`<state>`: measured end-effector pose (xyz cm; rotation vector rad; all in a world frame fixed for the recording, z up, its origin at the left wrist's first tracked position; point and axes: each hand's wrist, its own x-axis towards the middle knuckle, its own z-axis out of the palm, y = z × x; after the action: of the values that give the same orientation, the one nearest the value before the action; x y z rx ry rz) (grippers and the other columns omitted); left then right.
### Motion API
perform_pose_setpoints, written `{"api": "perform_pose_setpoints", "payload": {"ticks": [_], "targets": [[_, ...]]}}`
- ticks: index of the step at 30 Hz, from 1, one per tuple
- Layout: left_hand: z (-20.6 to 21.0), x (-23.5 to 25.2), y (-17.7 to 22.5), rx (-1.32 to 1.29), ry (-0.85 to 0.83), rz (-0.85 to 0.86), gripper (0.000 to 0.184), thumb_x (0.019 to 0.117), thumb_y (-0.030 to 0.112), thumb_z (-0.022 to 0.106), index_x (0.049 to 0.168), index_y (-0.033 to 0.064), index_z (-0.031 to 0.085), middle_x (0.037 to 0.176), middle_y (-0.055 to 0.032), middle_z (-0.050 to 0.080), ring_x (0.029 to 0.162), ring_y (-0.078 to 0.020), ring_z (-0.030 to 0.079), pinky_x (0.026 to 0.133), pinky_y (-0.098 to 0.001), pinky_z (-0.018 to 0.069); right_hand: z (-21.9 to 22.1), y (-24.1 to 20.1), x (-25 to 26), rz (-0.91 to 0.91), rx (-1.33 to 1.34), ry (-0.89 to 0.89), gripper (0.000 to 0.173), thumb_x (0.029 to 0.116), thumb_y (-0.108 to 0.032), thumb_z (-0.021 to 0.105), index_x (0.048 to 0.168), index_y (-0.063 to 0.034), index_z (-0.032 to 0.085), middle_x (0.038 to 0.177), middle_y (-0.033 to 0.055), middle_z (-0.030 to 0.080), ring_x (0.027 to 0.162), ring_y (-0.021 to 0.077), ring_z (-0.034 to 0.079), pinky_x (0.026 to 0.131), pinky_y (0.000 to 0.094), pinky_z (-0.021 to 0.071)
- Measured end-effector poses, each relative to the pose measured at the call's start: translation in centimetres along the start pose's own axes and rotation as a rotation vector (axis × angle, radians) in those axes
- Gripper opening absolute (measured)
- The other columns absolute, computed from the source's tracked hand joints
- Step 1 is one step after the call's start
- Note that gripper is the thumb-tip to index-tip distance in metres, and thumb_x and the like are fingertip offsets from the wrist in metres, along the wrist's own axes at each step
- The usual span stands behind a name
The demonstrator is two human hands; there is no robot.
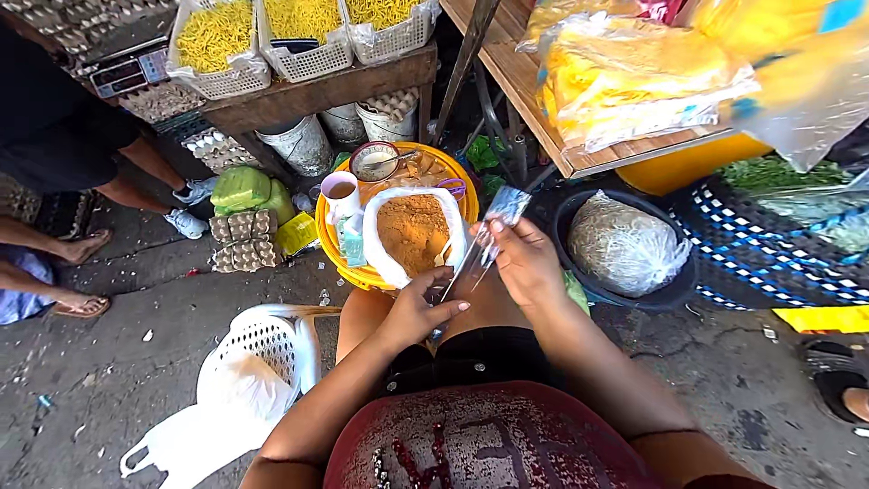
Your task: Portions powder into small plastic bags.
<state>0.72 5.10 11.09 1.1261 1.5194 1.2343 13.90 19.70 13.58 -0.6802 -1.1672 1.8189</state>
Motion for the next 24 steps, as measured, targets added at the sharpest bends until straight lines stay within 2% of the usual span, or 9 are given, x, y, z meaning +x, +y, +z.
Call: {"api": "perform_pose_setpoints", "payload": {"ticks": [4,6,10,12,14,16,18,21,24], "targets": [[0.9,1.7,0.7,-0.061,0.131,0.021,0.015,0.0992,0.012,0.065,0.102,-0.0007,0.073,0.093,-0.0002,0.075,0.087,-0.0018,0.069,0.085,-0.0235,0.0577,1.9,2.2,-2.1,0.131,-0.109,-0.136,0.025,0.0975,-0.003,0.062,0.122,0.0025,0.062,0.104,0.0071,0.075,0.094,0.0118,0.072,0.086,0.0291,0.0591],[1.0,1.5,0.3,-0.063,0.124,-0.005,0.015,0.0995,0.009,0.063,0.092,0.0014,0.073,0.084,0.0031,0.074,0.080,-0.0005,0.068,0.080,-0.0232,0.0575,1.8,2.2,-2.3,0.149,-0.200,-0.169,0.021,0.0977,-0.003,0.062,0.118,0.0028,0.066,0.103,0.0063,0.077,0.093,0.0098,0.072,0.084,0.0271,0.0590],[0.2,-0.5,-1.7,0.044,0.005,-0.091,0.022,0.1017,0.017,0.062,0.097,0.0010,0.076,0.095,-0.0038,0.077,0.088,-0.0062,0.071,0.087,-0.0300,0.0582,-1.0,-0.4,1.1,-0.052,-0.126,-0.040,0.026,0.1021,-0.004,0.053,0.123,0.0050,0.066,0.112,0.0131,0.075,0.106,0.0226,0.072,0.099,0.0396,0.0578],[-0.7,-1.2,-2.9,0.024,-0.022,-0.071,0.019,0.1004,0.013,0.063,0.102,-0.0019,0.074,0.097,-0.0048,0.076,0.088,-0.0052,0.070,0.085,-0.0272,0.0574,-1.8,-1.9,2.9,-0.104,-0.108,0.014,0.026,0.1013,-0.002,0.052,0.123,0.0041,0.063,0.111,0.0114,0.075,0.104,0.0207,0.073,0.098,0.0366,0.0587],[-1.7,-1.8,-3.4,-0.086,-0.064,-0.055,0.013,0.0981,0.003,0.060,0.107,-0.0053,0.065,0.099,-0.0067,0.072,0.089,-0.0094,0.070,0.086,-0.0304,0.0594,-2.2,-1.8,4.3,-0.076,-0.356,-0.014,0.027,0.0990,-0.005,0.059,0.124,0.0024,0.064,0.112,0.0097,0.074,0.103,0.0147,0.071,0.095,0.0313,0.0575],[-2.3,-2.4,-2.8,-0.096,-0.080,-0.084,0.011,0.0983,0.000,0.055,0.109,-0.0037,0.056,0.095,-0.0066,0.068,0.082,-0.0112,0.071,0.076,-0.0310,0.0619,-2.7,0.2,5.8,0.037,-0.733,-0.125,0.041,0.0983,-0.019,0.069,0.135,-0.0018,0.061,0.126,0.0144,0.068,0.113,0.0203,0.067,0.098,0.0379,0.0542],[-2.9,-2.0,-1.8,0.161,-0.015,-0.063,0.017,0.0963,0.005,0.059,0.110,-0.0040,0.057,0.095,-0.0077,0.064,0.079,-0.0090,0.062,0.073,-0.0259,0.0541,-3.3,2.7,6.7,0.134,-0.926,-0.203,0.052,0.0973,-0.029,0.071,0.141,-0.0031,0.057,0.131,0.0195,0.064,0.112,0.0288,0.066,0.097,0.0471,0.0533],[-4.0,-0.8,-0.4,0.722,0.044,-0.070,0.039,0.0959,0.021,0.069,0.131,0.0047,0.064,0.129,-0.0204,0.065,0.108,-0.0322,0.069,0.093,-0.0496,0.0567,-2.9,5.2,5.7,0.075,-0.997,-0.221,0.042,0.0994,-0.023,0.066,0.135,-0.0016,0.062,0.125,0.0189,0.068,0.109,0.0278,0.068,0.097,0.0460,0.0546],[-5.3,-0.2,-0.4,0.947,-0.019,-0.138,0.045,0.0982,0.006,0.060,0.143,0.0104,0.059,0.140,-0.0236,0.057,0.121,-0.0413,0.063,0.097,-0.0583,0.0539,-0.7,6.2,4.0,-0.061,-0.975,-0.297,0.028,0.1017,-0.010,0.059,0.123,0.0048,0.067,0.119,0.0236,0.069,0.109,0.0311,0.068,0.098,0.0477,0.0538]]}}
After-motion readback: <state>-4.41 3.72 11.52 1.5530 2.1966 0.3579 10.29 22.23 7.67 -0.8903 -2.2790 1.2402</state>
